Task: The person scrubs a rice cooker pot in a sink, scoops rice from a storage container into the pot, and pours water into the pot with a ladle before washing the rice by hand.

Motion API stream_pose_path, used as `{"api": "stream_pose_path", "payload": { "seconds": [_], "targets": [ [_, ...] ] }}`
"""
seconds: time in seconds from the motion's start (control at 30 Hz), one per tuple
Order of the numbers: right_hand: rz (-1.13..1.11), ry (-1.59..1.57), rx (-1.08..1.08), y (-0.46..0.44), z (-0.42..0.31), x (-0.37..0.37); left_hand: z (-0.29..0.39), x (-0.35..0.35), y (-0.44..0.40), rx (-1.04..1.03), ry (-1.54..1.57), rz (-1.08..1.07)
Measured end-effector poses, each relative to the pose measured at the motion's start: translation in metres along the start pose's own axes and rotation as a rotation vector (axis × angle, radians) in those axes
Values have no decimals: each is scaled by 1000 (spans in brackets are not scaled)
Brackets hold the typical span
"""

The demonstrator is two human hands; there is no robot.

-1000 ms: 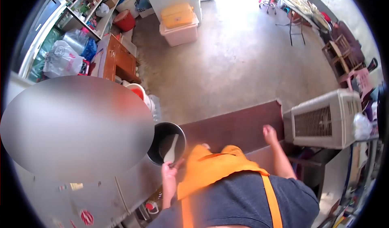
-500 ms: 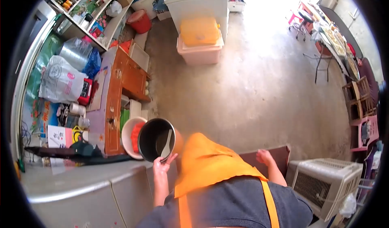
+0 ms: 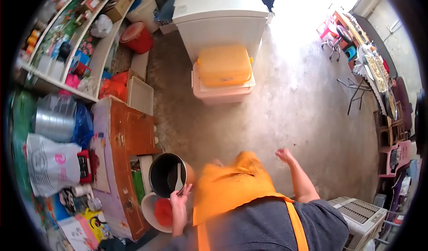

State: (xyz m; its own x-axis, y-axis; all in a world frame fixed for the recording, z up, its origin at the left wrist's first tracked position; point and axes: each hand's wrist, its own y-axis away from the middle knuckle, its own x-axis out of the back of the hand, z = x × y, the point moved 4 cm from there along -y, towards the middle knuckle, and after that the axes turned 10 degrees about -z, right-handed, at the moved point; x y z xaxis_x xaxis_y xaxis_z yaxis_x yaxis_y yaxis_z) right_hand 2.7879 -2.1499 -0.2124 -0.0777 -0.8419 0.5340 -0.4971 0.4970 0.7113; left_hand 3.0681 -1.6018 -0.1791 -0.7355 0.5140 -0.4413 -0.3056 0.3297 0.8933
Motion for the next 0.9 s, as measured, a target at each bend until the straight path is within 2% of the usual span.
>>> {"api": "stream_pose_path", "payload": {
  "seconds": [0.03,0.1,0.17,0.23,0.3,0.37,0.43,0.53,0.63,0.77,0.8,0.9],
  "targets": [
    [119,-30,43,-34,-14,12,-6,-34,2,-5,3,30],
    [177,-213,92,-112,-43,33,-8,-87,-5,-6,35,51],
    [116,-326,73,-172,-94,60,-10,-127,-19,1,97,39],
    [97,-270,117,-244,-142,87,-21,-165,-28,-54,137,-57],
    [228,-441,111,-323,-180,103,-26,-191,-43,-119,86,-116],
    [388,-130,109,-349,-248,144,-44,-222,-46,-141,236,-71],
    [611,33,97,-392,-288,162,-61,-255,-47,-187,348,-9],
    [723,140,518,-410,-396,207,-83,-283,-55,-247,441,33],
    [498,296,903,-436,-505,194,-105,-290,-71,-259,524,-46],
    [256,597,1167,-478,-612,117,-126,-304,-91,-258,584,20],
    [165,783,1108,-487,-628,97,-129,-307,-95,-237,492,-8],
    [-71,1249,860,-507,-664,53,-122,-283,-116,-193,483,-39]
  ]
}}
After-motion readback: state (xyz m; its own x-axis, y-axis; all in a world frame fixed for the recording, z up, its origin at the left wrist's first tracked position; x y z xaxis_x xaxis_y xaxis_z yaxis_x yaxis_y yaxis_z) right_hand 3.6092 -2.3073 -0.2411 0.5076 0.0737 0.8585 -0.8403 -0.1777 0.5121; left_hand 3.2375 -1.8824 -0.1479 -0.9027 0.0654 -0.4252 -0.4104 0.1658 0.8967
